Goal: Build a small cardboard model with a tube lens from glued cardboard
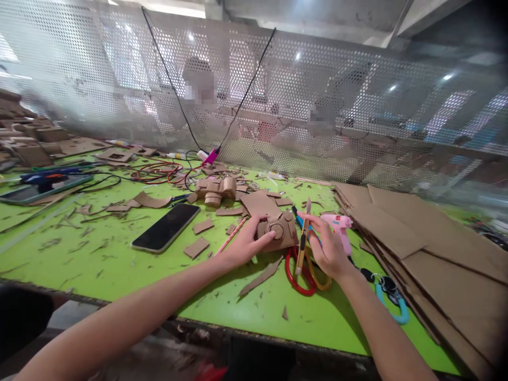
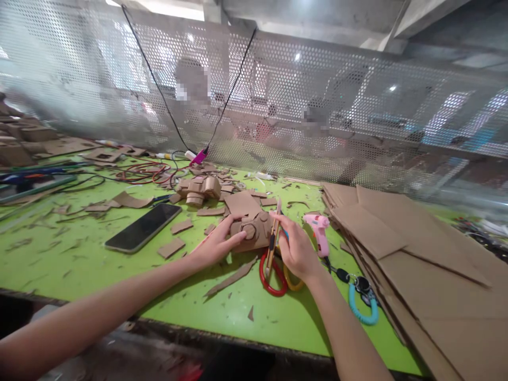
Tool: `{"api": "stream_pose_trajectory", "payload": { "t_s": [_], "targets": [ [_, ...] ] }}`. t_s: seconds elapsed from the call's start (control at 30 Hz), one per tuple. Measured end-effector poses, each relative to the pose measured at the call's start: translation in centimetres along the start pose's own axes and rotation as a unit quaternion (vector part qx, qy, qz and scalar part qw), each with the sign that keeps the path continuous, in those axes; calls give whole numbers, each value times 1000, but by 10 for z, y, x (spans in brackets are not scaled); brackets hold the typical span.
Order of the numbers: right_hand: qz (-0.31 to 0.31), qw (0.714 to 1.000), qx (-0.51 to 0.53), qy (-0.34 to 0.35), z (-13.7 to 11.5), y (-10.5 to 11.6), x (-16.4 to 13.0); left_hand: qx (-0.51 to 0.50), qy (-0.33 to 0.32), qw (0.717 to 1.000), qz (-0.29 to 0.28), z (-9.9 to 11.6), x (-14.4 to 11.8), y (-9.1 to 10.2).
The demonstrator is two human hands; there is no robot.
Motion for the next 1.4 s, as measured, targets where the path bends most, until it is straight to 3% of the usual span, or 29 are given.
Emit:
{"api": "stream_pose_trajectory", "payload": {
  "t_s": [0.17, 0.37, 0.7, 0.8, 0.9, 1.0, 1.27, 1.4],
  "targets": [
    [21, 993, 94, -63, 5, -1, -1, -7, -5, 1000, -1, -1, 1, 0],
    [113, 970, 191, -100, 2, -1, 0, -1, -14, 1000, 1, -2, 2, 1],
    [-18, 980, 124, -153, 8, -15, -2, 5, -3, 1000, 5, 0, 1, 1],
    [13, 981, 121, -148, 5, -14, 1, 9, -2, 1000, 7, 0, 1, 2],
    [130, 956, 205, -167, 8, -9, 4, 5, 7, 1000, 6, 0, 1, 2],
    [190, 924, 265, -199, 16, -6, 6, -1, 3, 1000, 2, -1, 2, 2],
    [118, 894, 344, -263, 12, -11, 4, 2, -12, 1000, 11, -7, 2, 2],
    [125, 879, 367, -278, 6, -10, 3, 7, -6, 1000, 9, -9, 3, 2]
  ]
}}
Point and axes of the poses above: each hand's wrist, its own x-axis towards the middle knuckle, its own y-axis out of the back of the hand, z = x × y, the point moved 3 cm from there along x, towards the middle knuckle, and after that the axes turned 4 degrees about -x, right-handed, at the moved point
